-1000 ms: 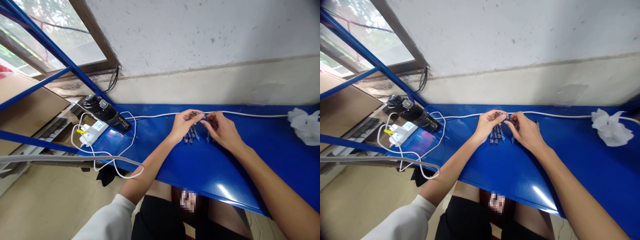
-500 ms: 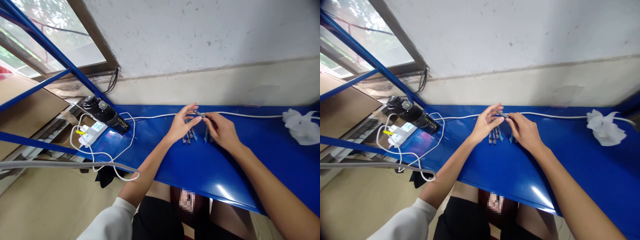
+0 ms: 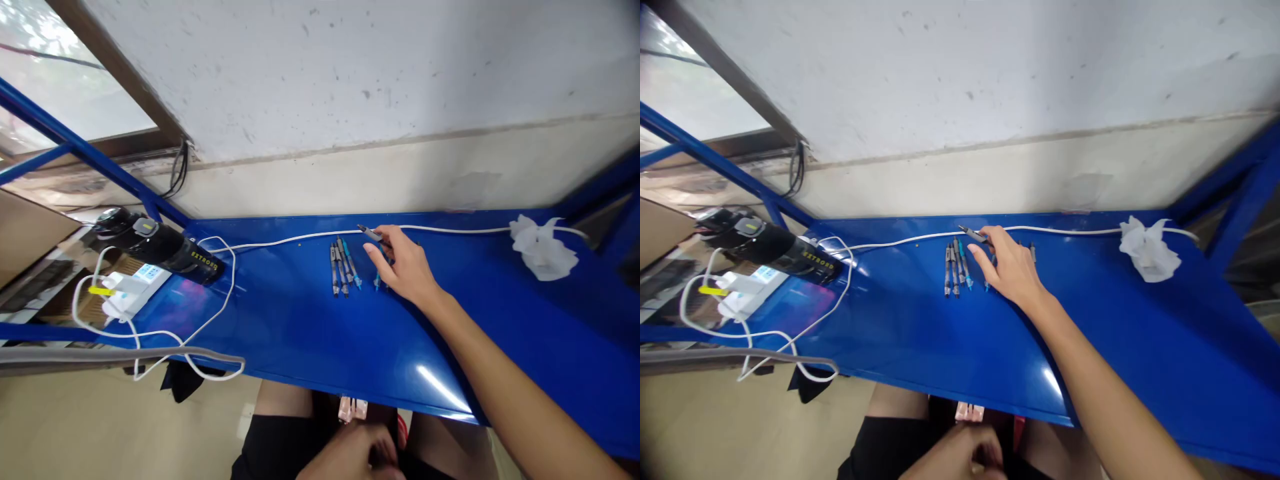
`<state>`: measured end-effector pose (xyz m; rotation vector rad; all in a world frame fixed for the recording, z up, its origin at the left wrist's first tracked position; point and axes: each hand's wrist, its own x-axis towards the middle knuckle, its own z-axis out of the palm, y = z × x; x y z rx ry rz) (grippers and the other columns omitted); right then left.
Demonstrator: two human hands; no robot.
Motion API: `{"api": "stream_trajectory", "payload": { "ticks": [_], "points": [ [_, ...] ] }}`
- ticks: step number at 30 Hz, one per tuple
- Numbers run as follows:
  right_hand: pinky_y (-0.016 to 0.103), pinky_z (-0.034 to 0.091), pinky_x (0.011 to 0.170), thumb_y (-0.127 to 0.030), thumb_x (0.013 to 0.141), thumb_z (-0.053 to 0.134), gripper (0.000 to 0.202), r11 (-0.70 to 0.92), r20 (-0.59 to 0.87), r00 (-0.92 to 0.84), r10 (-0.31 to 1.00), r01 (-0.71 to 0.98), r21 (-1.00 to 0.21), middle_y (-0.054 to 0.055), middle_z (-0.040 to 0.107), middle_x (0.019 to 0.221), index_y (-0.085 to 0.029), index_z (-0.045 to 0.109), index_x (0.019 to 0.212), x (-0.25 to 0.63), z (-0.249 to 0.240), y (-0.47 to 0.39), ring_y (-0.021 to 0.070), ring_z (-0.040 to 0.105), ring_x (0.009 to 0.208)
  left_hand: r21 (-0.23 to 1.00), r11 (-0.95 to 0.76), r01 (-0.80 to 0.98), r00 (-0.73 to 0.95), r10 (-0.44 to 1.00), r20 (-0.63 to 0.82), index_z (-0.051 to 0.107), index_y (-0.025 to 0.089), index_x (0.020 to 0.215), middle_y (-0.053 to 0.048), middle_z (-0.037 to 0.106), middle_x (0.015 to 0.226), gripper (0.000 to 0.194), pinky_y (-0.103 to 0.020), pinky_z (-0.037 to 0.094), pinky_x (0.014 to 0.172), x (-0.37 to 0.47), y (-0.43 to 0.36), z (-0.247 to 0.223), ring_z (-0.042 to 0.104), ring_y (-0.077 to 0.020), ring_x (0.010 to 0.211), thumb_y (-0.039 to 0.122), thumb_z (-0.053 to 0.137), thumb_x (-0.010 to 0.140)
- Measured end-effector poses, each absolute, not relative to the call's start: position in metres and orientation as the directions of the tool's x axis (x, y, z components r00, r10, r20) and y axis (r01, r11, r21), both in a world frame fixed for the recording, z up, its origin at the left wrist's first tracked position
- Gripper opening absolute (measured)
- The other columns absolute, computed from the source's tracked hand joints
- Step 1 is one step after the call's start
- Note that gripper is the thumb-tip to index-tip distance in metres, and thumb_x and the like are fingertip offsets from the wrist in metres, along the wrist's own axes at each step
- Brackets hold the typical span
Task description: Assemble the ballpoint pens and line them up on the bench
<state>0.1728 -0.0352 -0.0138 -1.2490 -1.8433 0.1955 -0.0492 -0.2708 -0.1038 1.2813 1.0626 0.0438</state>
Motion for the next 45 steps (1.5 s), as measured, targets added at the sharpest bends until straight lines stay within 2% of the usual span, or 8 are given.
{"api": "stream_trajectory", "payload": {
  "ticks": [3, 7, 18, 23, 29, 35, 39, 45],
  "points": [
    [0.033, 0.046, 0.070, -0.042, 0.116, 0.039, 0.031, 0.513, 0.585, -0.157, 0.795, 0.689, -0.512, 0.008, 0.070, 0.104, -0.024, 0.063, 0.124, 0.173, -0.008, -0.037, 0.0215, 0.067, 0.089, 0.702, 0.452, 0.550, 0.249, 0.714, -0.655, 0.082, 0.039, 0.116, -0.007, 0.081, 0.119, 0.035, -0.050, 0.056, 0.105, -0.054, -0.272, -0.115, 0.069, -0.0391, 0.125, 0.055, 0.077, 0.085],
    [0.032, 0.044, 0.066, -0.039, 0.116, 0.041, 0.026, 0.498, 0.589, -0.137, 0.797, 0.701, -0.511, 0.006, 0.067, 0.098, -0.024, 0.062, 0.114, 0.173, -0.007, -0.036, 0.0191, 0.062, 0.081, 0.683, 0.483, 0.547, 0.208, 0.712, -0.671, 0.077, 0.052, 0.128, 0.000, 0.080, 0.130, 0.049, -0.056, 0.056, 0.107, -0.068, -0.274, -0.104, 0.062, -0.0450, 0.140, 0.057, 0.079, 0.079],
    [0.031, 0.052, 0.063, -0.039, 0.107, 0.062, 0.028, 0.476, 0.591, -0.109, 0.799, 0.716, -0.511, 0.006, 0.070, 0.104, -0.026, 0.057, 0.131, 0.174, -0.015, -0.036, 0.0197, 0.069, 0.081, 0.600, 0.513, 0.613, 0.071, 0.721, -0.689, 0.066, 0.048, 0.147, -0.006, 0.073, 0.143, 0.086, -0.053, 0.061, 0.107, -0.073, -0.280, -0.129, 0.062, -0.0477, 0.142, 0.031, 0.083, 0.065],
    [0.031, 0.050, 0.062, -0.040, 0.111, 0.055, 0.025, 0.521, 0.650, -0.149, 0.745, 0.738, -0.428, 0.008, 0.065, 0.107, -0.024, 0.064, 0.128, 0.174, -0.005, -0.036, 0.0193, 0.066, 0.084, 0.583, 0.366, 0.726, 0.145, 0.747, -0.649, 0.075, 0.036, 0.138, -0.011, 0.077, 0.134, 0.052, -0.045, 0.059, 0.110, -0.078, -0.278, -0.129, 0.069, -0.0398, 0.132, 0.035, 0.074, 0.086],
    [0.031, 0.046, 0.060, -0.025, 0.109, 0.052, 0.010, 0.537, 0.646, -0.159, 0.747, 0.717, -0.444, 0.009, 0.065, 0.110, -0.024, 0.060, 0.114, 0.181, -0.017, -0.031, 0.0196, 0.064, 0.085, 0.648, 0.069, 0.759, 0.527, 0.519, -0.673, 0.084, 0.029, 0.104, -0.006, 0.083, 0.106, 0.022, -0.039, 0.058, 0.097, -0.077, -0.239, -0.056, 0.077, -0.0303, 0.104, 0.033, 0.063, 0.099],
    [0.032, 0.046, 0.063, -0.025, 0.106, 0.051, 0.007, 0.519, 0.644, -0.118, 0.756, 0.708, -0.480, 0.009, 0.065, 0.108, -0.025, 0.055, 0.111, 0.185, -0.022, -0.030, 0.0217, 0.065, 0.089, 0.955, 0.067, 0.289, 0.847, 0.447, -0.287, 0.082, 0.023, 0.108, -0.006, 0.081, 0.093, 0.027, -0.029, 0.056, 0.081, -0.054, -0.161, 0.034, 0.075, -0.0187, 0.083, 0.046, 0.070, 0.101],
    [0.031, 0.040, 0.060, -0.026, 0.107, 0.050, 0.006, 0.510, 0.651, -0.135, 0.747, 0.744, -0.431, 0.007, 0.063, 0.103, -0.024, 0.055, 0.108, 0.187, -0.018, -0.031, 0.0198, 0.061, 0.081, 0.999, 0.018, 0.028, 0.464, 0.885, -0.029, 0.071, 0.018, 0.117, 0.000, 0.068, 0.080, 0.039, -0.024, 0.049, 0.064, -0.027, -0.089, 0.036, 0.062, -0.0123, 0.068, 0.050, 0.077, 0.096],
    [0.030, 0.038, 0.057, -0.030, 0.107, 0.051, 0.012, 0.504, 0.645, -0.183, 0.742, 0.786, -0.358, 0.009, 0.065, 0.108, -0.021, 0.058, 0.112, 0.190, -0.017, -0.031, 0.0212, 0.064, 0.085, 0.982, -0.122, -0.145, 0.289, 0.944, 0.160, 0.069, 0.016, 0.097, -0.002, 0.070, 0.086, 0.047, -0.024, 0.046, 0.061, 0.009, -0.020, 0.003, 0.062, -0.0119, 0.071, 0.053, 0.092, 0.079]
  ]
}}
